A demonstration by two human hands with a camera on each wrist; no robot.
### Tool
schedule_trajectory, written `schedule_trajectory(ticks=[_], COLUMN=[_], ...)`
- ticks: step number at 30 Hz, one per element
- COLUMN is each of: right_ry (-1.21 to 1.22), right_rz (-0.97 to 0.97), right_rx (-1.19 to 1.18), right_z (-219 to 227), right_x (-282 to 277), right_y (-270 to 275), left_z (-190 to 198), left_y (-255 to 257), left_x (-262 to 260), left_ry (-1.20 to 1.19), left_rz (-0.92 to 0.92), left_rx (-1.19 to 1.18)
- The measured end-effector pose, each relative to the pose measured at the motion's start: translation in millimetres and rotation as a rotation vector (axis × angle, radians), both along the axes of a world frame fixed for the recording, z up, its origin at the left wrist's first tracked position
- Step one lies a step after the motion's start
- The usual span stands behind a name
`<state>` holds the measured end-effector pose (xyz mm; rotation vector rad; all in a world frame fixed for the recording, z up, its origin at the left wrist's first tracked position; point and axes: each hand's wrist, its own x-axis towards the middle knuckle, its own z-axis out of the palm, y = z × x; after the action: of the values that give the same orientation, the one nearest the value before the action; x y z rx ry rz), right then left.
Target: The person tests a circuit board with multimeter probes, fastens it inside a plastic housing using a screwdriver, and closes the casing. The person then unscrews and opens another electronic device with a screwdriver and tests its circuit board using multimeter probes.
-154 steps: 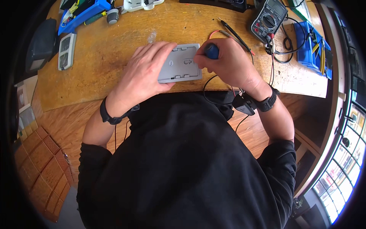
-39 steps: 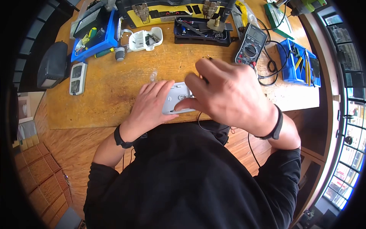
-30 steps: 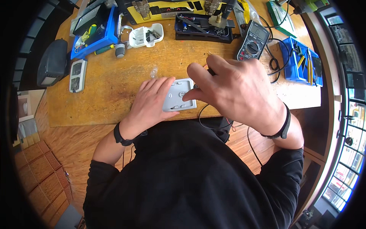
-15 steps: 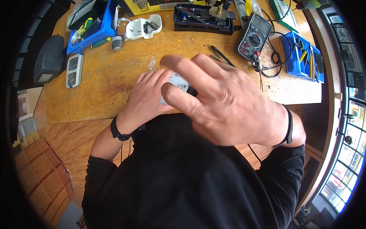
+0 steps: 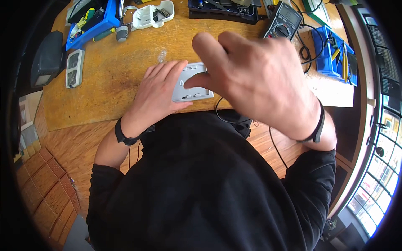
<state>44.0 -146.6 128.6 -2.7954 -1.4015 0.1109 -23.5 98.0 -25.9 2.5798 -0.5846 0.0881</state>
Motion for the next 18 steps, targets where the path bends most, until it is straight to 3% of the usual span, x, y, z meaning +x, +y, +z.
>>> schedule_trajectory(ticks=[3,6,8,10,12,14,16,18], right_ry=[-0.089,0.078,0.139,0.075,0.038,-0.077,-0.106,0.072], right_rz=[0.07,0.214,0.174,0.029,0.034,0.233,0.337,0.163], right_rx=[0.34,0.377,0.298,0.008,0.081,0.448,0.419,0.132], right_z=[-7.2,-12.4,-1.5,4.2,-2.2,-16.2,-15.3,0.8], right_x=[6.5,9.5,5.6,5.7,7.7,13.7,11.9,-6.2], right_y=[4.2,-1.5,-4.3,-5.0,-2.2,4.2,1.5,-2.0], left_z=[1.2,-0.1,0.2,-0.1,-1.0,-1.1,-0.4,0.8], left_y=[0.5,0.6,0.0,-0.3,0.1,1.2,1.1,0.1], left_x=[0.2,0.6,0.9,-0.6,0.6,0.4,0.8,0.8], left_ry=[-0.002,-0.006,-0.006,-0.003,-0.006,-0.01,-0.017,0.002], left_rz=[-0.002,-0.001,-0.002,-0.004,0.002,0.0,-0.007,0.001], left_rx=[0.003,0.0,0.0,0.002,-0.003,0.003,0.008,0.002])
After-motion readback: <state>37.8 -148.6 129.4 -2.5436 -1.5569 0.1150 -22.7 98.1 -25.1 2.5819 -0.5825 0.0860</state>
